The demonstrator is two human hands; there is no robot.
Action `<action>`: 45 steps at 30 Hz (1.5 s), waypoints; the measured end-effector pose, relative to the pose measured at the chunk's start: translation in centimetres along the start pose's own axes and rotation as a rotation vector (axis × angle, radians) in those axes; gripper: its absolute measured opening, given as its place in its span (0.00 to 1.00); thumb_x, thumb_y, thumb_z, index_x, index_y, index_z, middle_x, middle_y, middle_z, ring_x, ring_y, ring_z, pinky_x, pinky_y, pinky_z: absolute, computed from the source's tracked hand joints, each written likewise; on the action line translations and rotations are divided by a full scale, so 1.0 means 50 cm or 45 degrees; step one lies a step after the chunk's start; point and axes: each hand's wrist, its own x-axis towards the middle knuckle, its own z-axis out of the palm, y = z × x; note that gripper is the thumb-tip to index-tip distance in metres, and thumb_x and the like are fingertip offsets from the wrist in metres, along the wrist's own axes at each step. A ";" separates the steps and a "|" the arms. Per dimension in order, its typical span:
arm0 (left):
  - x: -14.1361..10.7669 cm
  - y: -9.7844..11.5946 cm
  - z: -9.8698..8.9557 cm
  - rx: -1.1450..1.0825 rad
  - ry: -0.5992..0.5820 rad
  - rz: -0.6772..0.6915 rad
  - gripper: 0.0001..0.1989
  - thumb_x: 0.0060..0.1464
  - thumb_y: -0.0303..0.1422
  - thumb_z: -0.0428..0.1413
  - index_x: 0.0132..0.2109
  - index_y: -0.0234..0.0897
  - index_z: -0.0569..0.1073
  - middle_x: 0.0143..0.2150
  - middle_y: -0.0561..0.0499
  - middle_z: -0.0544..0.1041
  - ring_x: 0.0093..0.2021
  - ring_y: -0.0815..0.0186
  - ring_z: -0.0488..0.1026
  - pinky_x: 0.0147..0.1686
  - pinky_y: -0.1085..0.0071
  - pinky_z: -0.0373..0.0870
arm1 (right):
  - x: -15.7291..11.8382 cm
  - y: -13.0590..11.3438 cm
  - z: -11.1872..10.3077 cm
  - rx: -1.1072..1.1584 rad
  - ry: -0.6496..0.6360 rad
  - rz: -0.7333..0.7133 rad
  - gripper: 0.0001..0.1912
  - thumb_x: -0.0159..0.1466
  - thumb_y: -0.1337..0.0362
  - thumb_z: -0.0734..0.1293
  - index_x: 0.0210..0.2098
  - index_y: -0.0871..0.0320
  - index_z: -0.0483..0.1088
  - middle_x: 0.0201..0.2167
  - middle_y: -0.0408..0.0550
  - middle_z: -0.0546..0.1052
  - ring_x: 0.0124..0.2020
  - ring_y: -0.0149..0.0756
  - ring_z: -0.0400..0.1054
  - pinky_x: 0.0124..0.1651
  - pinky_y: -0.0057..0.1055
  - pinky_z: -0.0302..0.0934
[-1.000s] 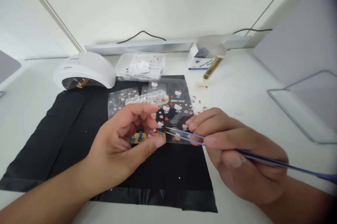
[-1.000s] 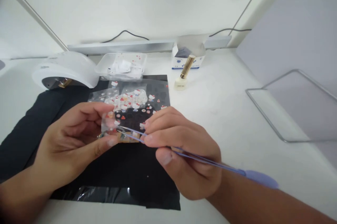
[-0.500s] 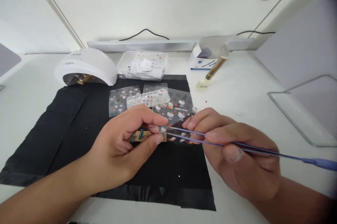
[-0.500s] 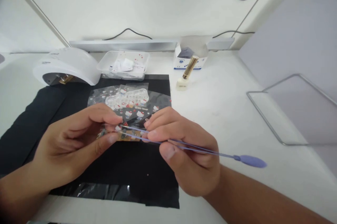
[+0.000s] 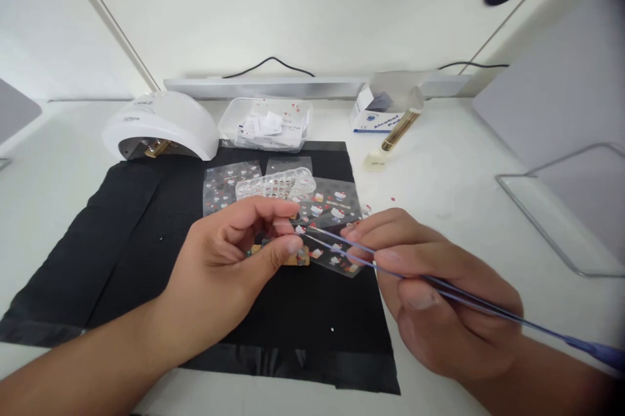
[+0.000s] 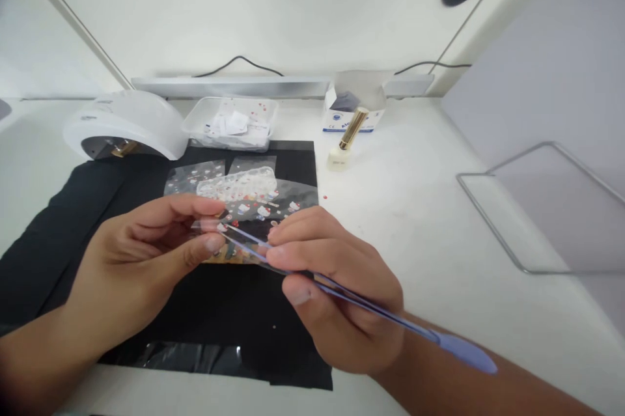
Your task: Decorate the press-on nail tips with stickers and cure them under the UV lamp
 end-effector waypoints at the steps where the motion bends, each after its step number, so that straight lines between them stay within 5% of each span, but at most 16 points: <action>1: 0.000 -0.001 -0.001 0.033 0.013 0.008 0.10 0.51 0.26 0.63 0.43 0.36 0.78 0.33 0.51 0.80 0.34 0.69 0.78 0.36 0.75 0.79 | 0.000 0.000 0.001 -0.005 0.010 0.007 0.11 0.64 0.65 0.65 0.44 0.52 0.77 0.33 0.49 0.80 0.35 0.44 0.73 0.38 0.47 0.69; 13: -0.001 -0.002 -0.020 0.339 -0.130 0.184 0.06 0.57 0.29 0.59 0.43 0.39 0.76 0.37 0.52 0.78 0.36 0.69 0.77 0.37 0.75 0.76 | 0.008 0.003 -0.027 0.089 -0.085 0.030 0.14 0.62 0.65 0.66 0.46 0.56 0.78 0.33 0.52 0.80 0.35 0.45 0.73 0.43 0.50 0.66; 18: 0.001 0.000 -0.025 0.427 -0.167 0.258 0.06 0.57 0.28 0.59 0.43 0.39 0.76 0.37 0.51 0.77 0.37 0.68 0.76 0.38 0.74 0.74 | 0.023 -0.008 -0.041 -0.043 0.048 -0.031 0.12 0.62 0.65 0.66 0.43 0.55 0.79 0.31 0.49 0.80 0.32 0.44 0.73 0.46 0.51 0.65; 21: 0.001 0.003 -0.026 0.435 -0.230 0.288 0.06 0.57 0.27 0.58 0.43 0.38 0.75 0.37 0.51 0.77 0.37 0.69 0.75 0.38 0.74 0.73 | 0.030 -0.018 -0.048 -0.113 -0.085 -0.047 0.13 0.62 0.64 0.67 0.45 0.54 0.78 0.32 0.47 0.81 0.31 0.43 0.73 0.48 0.51 0.65; 27: 0.002 0.005 -0.027 0.479 -0.282 0.358 0.07 0.58 0.26 0.58 0.43 0.40 0.75 0.38 0.54 0.77 0.38 0.72 0.74 0.39 0.77 0.71 | 0.038 -0.017 -0.043 0.035 -0.264 -0.044 0.11 0.61 0.67 0.67 0.42 0.61 0.78 0.28 0.50 0.80 0.31 0.41 0.73 0.44 0.46 0.65; 45: 0.006 0.011 -0.025 0.469 -0.354 0.440 0.07 0.58 0.24 0.57 0.42 0.38 0.74 0.36 0.53 0.76 0.36 0.73 0.74 0.35 0.77 0.70 | 0.015 -0.018 -0.033 0.203 -0.192 0.145 0.12 0.63 0.67 0.65 0.43 0.60 0.78 0.31 0.54 0.77 0.30 0.40 0.71 0.36 0.45 0.67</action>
